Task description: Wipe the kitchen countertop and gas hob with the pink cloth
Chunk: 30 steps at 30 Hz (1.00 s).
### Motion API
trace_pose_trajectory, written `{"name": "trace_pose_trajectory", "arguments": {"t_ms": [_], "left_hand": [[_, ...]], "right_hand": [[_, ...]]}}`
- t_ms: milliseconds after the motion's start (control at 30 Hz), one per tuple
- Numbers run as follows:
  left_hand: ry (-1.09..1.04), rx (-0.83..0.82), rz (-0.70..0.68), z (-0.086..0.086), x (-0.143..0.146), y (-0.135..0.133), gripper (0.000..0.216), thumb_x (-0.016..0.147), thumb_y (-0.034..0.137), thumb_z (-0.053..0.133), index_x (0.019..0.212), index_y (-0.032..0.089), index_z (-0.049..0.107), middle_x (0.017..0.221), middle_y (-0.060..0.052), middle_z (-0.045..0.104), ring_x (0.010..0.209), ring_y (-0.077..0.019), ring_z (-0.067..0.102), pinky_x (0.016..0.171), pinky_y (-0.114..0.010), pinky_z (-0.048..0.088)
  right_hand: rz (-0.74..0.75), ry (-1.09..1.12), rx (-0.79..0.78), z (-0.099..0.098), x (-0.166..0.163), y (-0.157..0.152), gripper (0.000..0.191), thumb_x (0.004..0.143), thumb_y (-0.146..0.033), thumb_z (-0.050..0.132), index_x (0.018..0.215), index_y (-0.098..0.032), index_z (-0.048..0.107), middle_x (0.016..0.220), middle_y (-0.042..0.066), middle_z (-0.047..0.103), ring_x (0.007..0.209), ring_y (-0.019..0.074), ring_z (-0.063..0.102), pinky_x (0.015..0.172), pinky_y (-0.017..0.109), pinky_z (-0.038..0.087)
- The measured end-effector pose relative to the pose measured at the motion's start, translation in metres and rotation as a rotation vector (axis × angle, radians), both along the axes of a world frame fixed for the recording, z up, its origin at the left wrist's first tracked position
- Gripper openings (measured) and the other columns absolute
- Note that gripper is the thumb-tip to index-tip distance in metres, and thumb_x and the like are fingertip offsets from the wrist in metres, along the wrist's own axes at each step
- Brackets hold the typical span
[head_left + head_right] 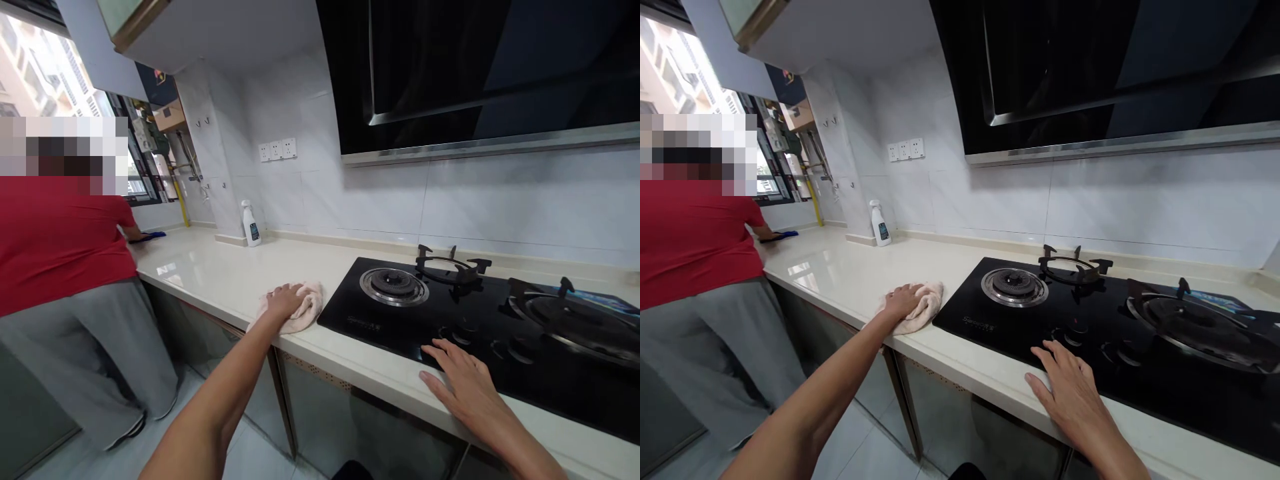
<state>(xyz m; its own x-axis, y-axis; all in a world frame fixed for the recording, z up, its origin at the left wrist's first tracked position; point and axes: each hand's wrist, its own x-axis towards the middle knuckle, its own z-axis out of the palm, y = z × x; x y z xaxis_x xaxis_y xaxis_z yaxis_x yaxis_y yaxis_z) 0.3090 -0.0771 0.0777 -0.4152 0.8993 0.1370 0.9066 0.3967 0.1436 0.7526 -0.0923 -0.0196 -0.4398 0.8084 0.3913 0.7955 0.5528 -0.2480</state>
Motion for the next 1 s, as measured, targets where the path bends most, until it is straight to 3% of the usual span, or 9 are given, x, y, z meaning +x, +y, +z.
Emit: {"name": "trace_pose_trajectory", "arguments": {"t_ms": [100,233,500,667,800,1000], "left_hand": [[0.007,0.018,0.103,0.002,-0.018,-0.008,0.058,0.096,0.062,0.038,0.147,0.038,0.052,0.155,-0.014,0.049,0.141,-0.0442,0.042,0.109,-0.072,0.032],[0.028,0.064,0.143,-0.002,-0.018,-0.03,0.06,0.094,0.064,0.036,0.147,0.04,0.051,0.157,-0.014,0.046,0.14,-0.0473,0.041,0.105,-0.075,0.032],[0.099,0.162,0.14,-0.019,0.012,-0.075,0.05,0.097,0.053,0.042,0.141,0.036,0.058,0.145,-0.01,0.059,0.134,-0.0348,0.05,0.112,-0.058,0.034],[0.142,0.265,0.12,-0.034,0.055,-0.083,0.046,0.098,0.047,0.042,0.138,0.035,0.062,0.143,-0.009,0.061,0.132,-0.0321,0.052,0.114,-0.052,0.034],[0.139,0.378,0.041,-0.059,0.1,-0.092,0.044,0.097,0.048,0.045,0.134,0.036,0.065,0.144,-0.009,0.06,0.133,-0.0337,0.049,0.116,-0.053,0.033],[0.049,0.814,-0.18,-0.094,0.176,-0.106,0.029,0.089,0.037,0.06,0.115,0.031,0.072,0.128,-0.009,0.065,0.119,-0.0318,0.056,0.108,-0.056,0.037]], "right_hand": [[0.001,-0.011,0.02,0.0,-0.001,-0.003,0.056,0.1,-0.059,0.036,0.14,-0.028,0.06,0.152,0.012,0.053,0.144,0.0341,0.044,0.117,0.058,0.033],[0.003,-0.019,0.05,-0.001,-0.003,-0.005,0.055,0.101,-0.059,0.036,0.139,-0.029,0.061,0.152,0.011,0.054,0.144,0.0336,0.044,0.117,0.058,0.033],[0.003,0.03,0.066,-0.014,-0.003,0.0,0.06,0.099,-0.065,0.034,0.139,-0.03,0.063,0.153,0.009,0.054,0.146,0.0324,0.043,0.118,0.057,0.032],[0.005,0.064,0.044,-0.015,-0.003,0.003,0.061,0.098,-0.066,0.034,0.137,-0.029,0.064,0.153,0.009,0.054,0.146,0.0314,0.044,0.118,0.056,0.033],[0.002,0.07,0.049,-0.014,-0.003,0.006,0.058,0.099,-0.063,0.036,0.136,-0.029,0.065,0.152,0.009,0.056,0.146,0.0315,0.044,0.119,0.056,0.031],[0.02,0.075,0.033,-0.012,0.001,0.008,0.057,0.098,-0.063,0.04,0.137,-0.029,0.064,0.153,0.009,0.055,0.145,0.0328,0.044,0.117,0.058,0.033]]}}
